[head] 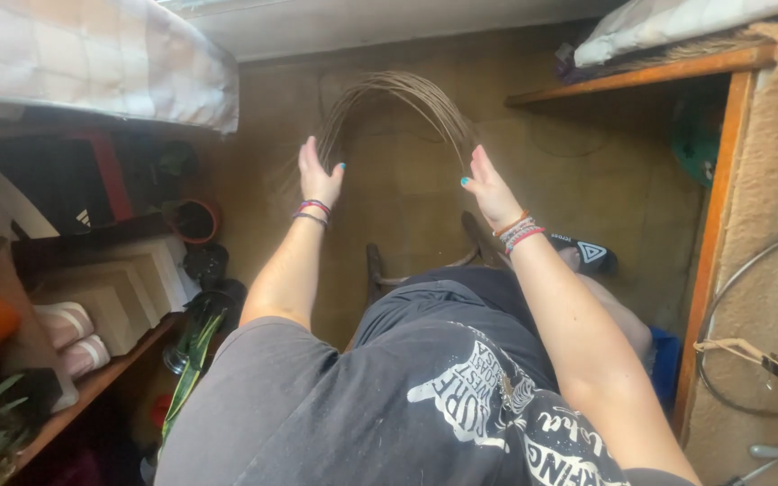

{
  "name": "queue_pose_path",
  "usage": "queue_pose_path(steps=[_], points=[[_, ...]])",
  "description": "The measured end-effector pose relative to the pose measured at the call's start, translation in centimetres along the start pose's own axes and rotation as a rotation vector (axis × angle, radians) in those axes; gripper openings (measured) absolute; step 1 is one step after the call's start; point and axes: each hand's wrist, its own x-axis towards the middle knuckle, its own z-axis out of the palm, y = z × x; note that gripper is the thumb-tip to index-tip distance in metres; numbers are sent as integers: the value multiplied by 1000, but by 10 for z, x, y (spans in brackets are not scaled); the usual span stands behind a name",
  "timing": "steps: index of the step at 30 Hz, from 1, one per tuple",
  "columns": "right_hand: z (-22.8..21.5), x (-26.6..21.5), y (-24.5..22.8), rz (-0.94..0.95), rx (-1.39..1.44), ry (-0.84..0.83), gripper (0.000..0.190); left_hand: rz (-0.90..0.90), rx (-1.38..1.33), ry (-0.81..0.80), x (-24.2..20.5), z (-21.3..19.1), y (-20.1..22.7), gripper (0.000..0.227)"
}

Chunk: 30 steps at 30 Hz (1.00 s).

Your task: Measuring, cutting, and wrapping cord around a metal lampshade frame to create a decorative cover.

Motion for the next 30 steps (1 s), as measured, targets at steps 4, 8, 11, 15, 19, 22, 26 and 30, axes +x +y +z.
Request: queue_pose_path(steps=[4, 8, 11, 15, 19, 22, 26, 30], points=[[-3, -34, -2, -30, 28, -7, 83, 157, -114, -117, -20, 42, 24, 70], [-3, -85, -41, -172, -30, 10, 78, 227, -173, -413, -65, 56, 115, 37], [-4, -150, -87, -297, -69, 150, 71, 399, -295, -608, -117, 53, 208, 26], [-12, -248, -131, -557, -247, 514, 53, 512, -539, -1012, -205, 26, 336, 20], [-35, -326, -138, -717, -536, 934, 41, 567, -684, -1384, -261, 19, 432, 21], [-50, -373, -125, -789, -691, 1184, 39, 809, -630, -1468, -303, 32, 480, 25], [-69, -418, -109, -766, -606, 1420, 31, 1532, -627, -1154, -348, 54, 535, 26], [-89, -449, -91, -724, -485, 1494, 31, 1982, -107, -599, -378, 84, 560, 43]])
